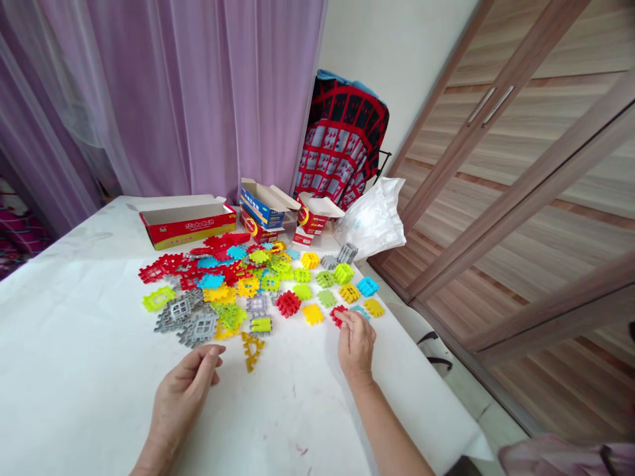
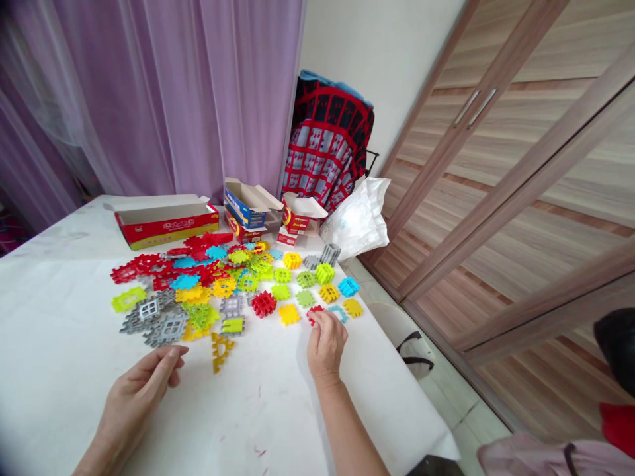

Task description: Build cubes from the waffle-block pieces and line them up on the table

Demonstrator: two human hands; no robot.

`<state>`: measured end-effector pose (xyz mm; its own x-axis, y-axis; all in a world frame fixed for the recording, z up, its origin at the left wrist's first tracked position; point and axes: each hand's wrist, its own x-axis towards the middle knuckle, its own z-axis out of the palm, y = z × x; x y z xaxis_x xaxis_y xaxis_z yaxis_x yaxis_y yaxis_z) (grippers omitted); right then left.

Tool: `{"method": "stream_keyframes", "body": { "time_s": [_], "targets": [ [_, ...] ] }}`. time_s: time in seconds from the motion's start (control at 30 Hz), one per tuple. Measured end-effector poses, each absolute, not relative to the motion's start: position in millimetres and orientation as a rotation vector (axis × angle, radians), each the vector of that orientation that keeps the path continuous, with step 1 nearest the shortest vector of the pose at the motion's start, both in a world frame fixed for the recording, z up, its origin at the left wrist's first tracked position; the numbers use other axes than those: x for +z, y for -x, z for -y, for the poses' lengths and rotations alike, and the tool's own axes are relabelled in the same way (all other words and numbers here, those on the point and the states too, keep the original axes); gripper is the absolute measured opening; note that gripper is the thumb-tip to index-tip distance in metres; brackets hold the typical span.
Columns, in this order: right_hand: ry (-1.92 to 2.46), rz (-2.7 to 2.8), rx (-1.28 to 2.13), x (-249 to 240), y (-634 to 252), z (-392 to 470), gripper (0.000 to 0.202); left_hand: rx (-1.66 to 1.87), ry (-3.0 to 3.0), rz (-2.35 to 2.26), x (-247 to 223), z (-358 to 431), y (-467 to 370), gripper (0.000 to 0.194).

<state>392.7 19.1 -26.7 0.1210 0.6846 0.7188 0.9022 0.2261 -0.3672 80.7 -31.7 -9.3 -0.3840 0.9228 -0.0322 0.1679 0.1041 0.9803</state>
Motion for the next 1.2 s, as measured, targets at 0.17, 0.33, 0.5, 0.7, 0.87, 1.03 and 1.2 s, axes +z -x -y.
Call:
{"method": "stream_keyframes", "body": {
  "time_s": [0.17, 0.33, 0.5, 0.7, 0.87, 1.03, 1.2],
  "targets": [
    [1.535, 1.625, -0.335, -30.6, -394.1, -28.0, 0.027, 1.344, -1.057, -1.676, -8.3, 31.0, -80.5, 0.057],
    [1.5, 1.621, -0.368, -34.6, -397.3, -29.7, 0.025, 1.333, -1.052, -1.657, -8.4, 30.0, -80.4, 0.06],
    [1.593, 1.634, -0.423, -32.9, -393.7, -24.9, 0.026, 1.344, -1.06, -1.668, -9.3, 31.4, -79.9, 0.059],
    [1.641, 1.732, -0.51, -30.7, -388.2, -21.9, 0.026, 1.312, -1.04, -1.693, -4.4, 31.3, -80.8, 0.062],
    [1.65, 1.824, -0.52, -28.8, -382.2, -22.5, 0.026, 1.294, -1.073, -1.693, 1.9, 32.5, -82.7, 0.061],
    [1.661, 1.872, -0.505, -29.8, -381.7, -23.3, 0.027, 1.307, -1.063, -1.685, 2.9, 32.6, -82.7, 0.06],
    [1.67, 1.898, -0.495, -29.6, -379.9, -23.5, 0.028, 1.311, -1.059, -1.668, -0.9, 33.2, -81.6, 0.056]
  ]
}}
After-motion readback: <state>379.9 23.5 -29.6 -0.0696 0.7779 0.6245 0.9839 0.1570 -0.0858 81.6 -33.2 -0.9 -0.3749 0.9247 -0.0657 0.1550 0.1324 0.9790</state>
